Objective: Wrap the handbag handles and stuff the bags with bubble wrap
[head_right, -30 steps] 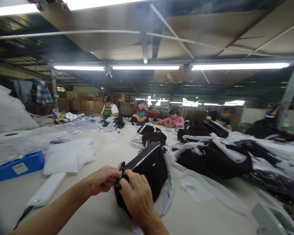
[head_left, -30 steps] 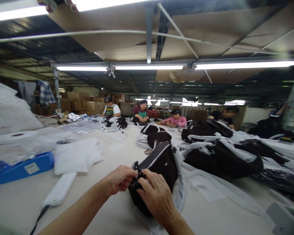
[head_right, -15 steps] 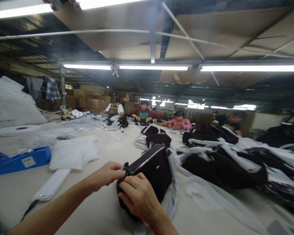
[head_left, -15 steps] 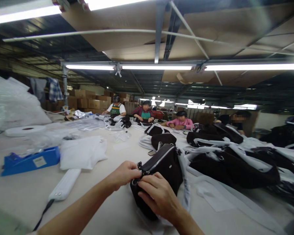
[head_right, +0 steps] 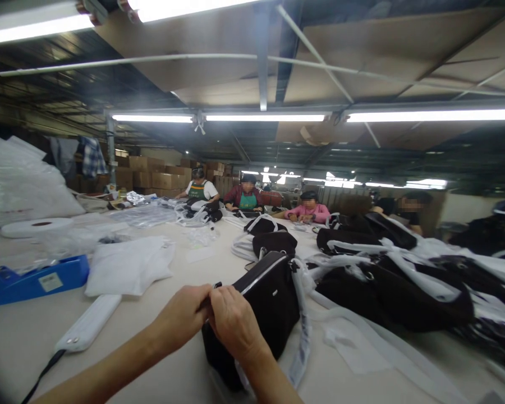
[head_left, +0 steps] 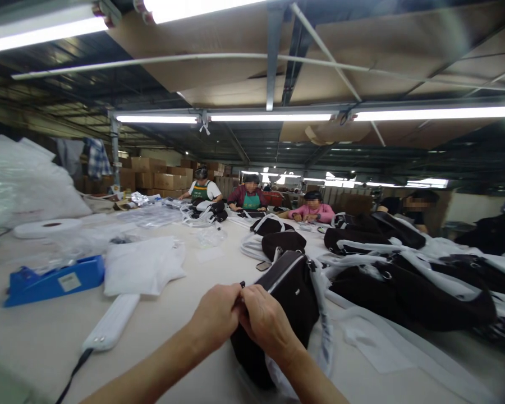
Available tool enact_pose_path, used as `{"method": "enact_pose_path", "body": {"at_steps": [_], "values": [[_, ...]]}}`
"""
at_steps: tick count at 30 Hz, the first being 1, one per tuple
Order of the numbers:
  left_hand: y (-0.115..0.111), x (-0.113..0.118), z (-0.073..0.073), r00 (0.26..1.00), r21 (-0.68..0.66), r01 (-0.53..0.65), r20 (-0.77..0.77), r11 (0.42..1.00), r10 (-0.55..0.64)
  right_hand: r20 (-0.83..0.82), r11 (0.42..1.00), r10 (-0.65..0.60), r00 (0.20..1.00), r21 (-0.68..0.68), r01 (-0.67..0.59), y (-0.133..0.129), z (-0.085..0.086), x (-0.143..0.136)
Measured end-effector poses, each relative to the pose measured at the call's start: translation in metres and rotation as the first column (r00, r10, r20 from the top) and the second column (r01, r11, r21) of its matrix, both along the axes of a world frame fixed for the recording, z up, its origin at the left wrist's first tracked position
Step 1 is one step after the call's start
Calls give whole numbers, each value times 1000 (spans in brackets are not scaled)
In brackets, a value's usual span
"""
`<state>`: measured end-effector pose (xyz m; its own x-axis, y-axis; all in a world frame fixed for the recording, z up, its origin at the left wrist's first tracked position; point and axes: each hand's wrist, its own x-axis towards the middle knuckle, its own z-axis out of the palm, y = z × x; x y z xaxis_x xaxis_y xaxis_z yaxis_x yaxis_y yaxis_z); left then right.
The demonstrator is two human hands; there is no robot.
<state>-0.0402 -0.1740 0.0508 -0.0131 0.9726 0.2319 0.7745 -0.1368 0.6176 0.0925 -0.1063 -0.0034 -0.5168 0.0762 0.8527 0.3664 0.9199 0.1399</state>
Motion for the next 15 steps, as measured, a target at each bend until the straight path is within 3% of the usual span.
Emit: {"method": "enact_pose_path", "body": {"at_steps": [6, 9, 12, 15], "values": [[-7, 13, -12, 971, 77, -150, -178, 986, 162, -166, 990, -82, 983, 96, 98, 3, -7, -8], [-5, 14, -24, 972, 97, -228, -31, 969, 232, -200, 988, -98, 975, 100, 120, 3, -12, -9], [-4, 12, -33, 964, 104, -243, 138, 964, 228, -218, 988, -99, 971, 94, 122, 0, -15, -9], [-4, 12, -36, 956, 115, -242, 201, 963, 216, -217, 995, -71, 974, 58, 85, -2, -16, -7]]}}
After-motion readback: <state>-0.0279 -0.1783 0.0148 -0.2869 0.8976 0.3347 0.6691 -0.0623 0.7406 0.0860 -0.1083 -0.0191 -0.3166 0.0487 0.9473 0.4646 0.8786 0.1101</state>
